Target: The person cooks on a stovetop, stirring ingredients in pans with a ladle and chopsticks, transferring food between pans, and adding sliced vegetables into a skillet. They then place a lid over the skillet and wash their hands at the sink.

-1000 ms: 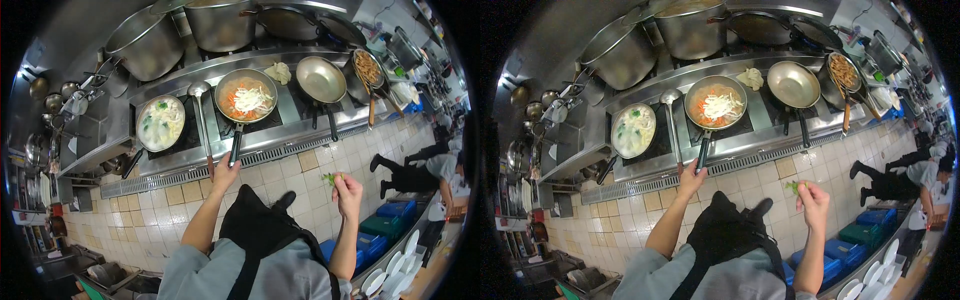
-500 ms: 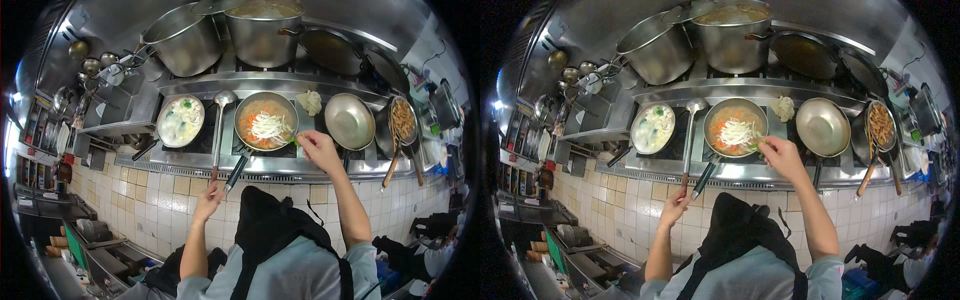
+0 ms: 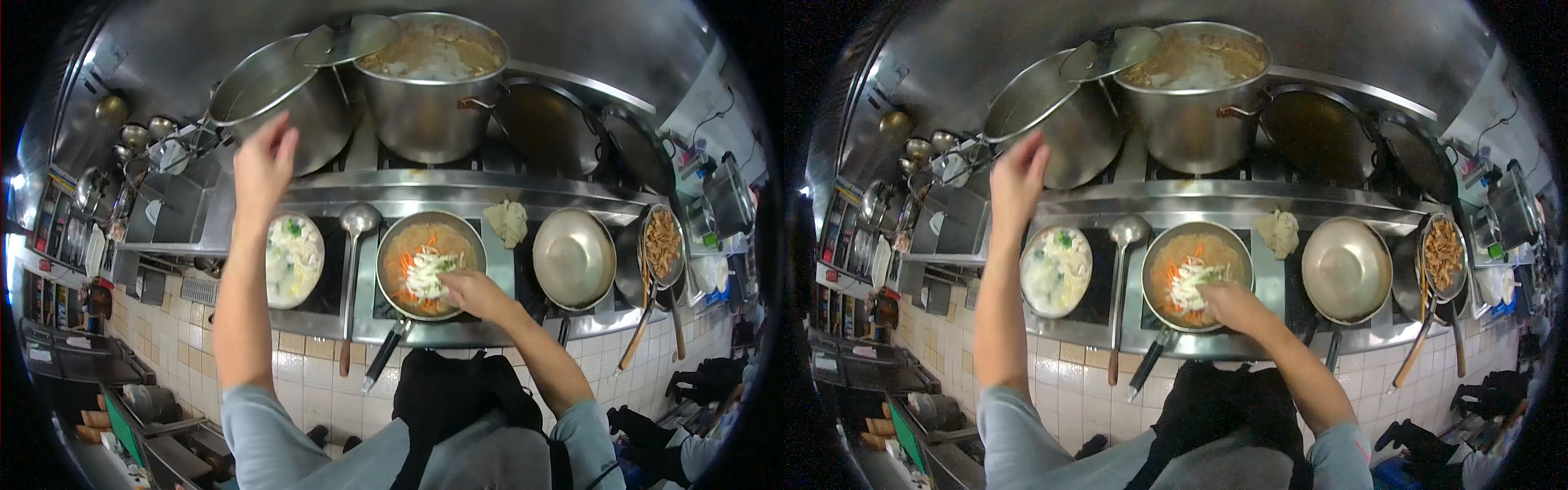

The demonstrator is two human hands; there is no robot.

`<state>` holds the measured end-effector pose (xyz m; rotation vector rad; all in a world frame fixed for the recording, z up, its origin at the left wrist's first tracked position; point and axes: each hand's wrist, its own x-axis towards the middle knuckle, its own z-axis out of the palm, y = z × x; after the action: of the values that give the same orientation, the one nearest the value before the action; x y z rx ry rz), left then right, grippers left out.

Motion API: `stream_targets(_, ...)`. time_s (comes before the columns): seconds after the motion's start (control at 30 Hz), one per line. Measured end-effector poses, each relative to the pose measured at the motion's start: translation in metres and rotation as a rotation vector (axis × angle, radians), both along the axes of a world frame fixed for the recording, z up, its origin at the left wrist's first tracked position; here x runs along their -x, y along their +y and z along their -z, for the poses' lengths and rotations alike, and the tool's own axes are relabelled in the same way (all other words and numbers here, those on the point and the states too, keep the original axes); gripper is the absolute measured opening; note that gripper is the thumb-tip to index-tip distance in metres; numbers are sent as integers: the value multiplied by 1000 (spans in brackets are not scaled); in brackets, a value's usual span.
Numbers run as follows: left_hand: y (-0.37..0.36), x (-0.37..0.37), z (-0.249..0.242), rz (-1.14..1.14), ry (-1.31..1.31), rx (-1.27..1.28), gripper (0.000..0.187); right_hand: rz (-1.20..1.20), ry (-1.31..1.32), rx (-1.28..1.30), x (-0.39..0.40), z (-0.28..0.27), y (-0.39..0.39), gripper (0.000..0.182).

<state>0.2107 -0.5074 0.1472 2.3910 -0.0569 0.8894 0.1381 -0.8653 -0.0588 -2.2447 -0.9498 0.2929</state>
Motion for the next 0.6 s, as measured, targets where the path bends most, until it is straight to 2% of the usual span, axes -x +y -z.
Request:
stream_targets(0.07,4,-85,-19,8,-105,-145,38,56,-13,-3,-6,1,8,27)
stream_targets(0.17,2,-195,-36,5,-104,-196,45,71,-3,40,-14,8,21,24)
stream_targets(0.23,2,-260,-37,-69,-121,-365,49,-18,-133,36,-15,13,30,21)
stream_targets(0.27,8,-295,-37,-94,-101,-484,50,9,-107,39,-16,23,32,21)
stream_targets(0.3,-1,-309,-46,-190,97,-566,62,1,-178,-24,-16,38,32,22)
stream_targets(0.33,8,-346,-48,-113,233,-627,65,-2,-231,-84,-6,48,31,23)
stream_targets(0.37,55,-417,-18,-36,66,-718,67,-14,-174,-73,-4,45,30,27)
stream_targets(0.4,62,-444,-21,49,215,-705,65,-25,-120,-98,-5,42,26,29)
stream_targets(0.43,90,-475,-14,249,162,-710,61,12,-121,-98,-2,40,23,29)
stream_targets(0.47,90,-487,-23,260,387,-774,58,40,-134,-100,-1,36,21,29)
stream_targets(0.5,104,-501,-21,369,339,-796,57,44,-121,-95,-3,30,19,29)
stream_targets(0.53,80,-468,-38,339,519,-657,57,50,-124,-79,-5,22,18,28)
stream_targets(0.6,104,-493,-36,428,461,-702,53,56,-130,-66,-10,4,18,28)
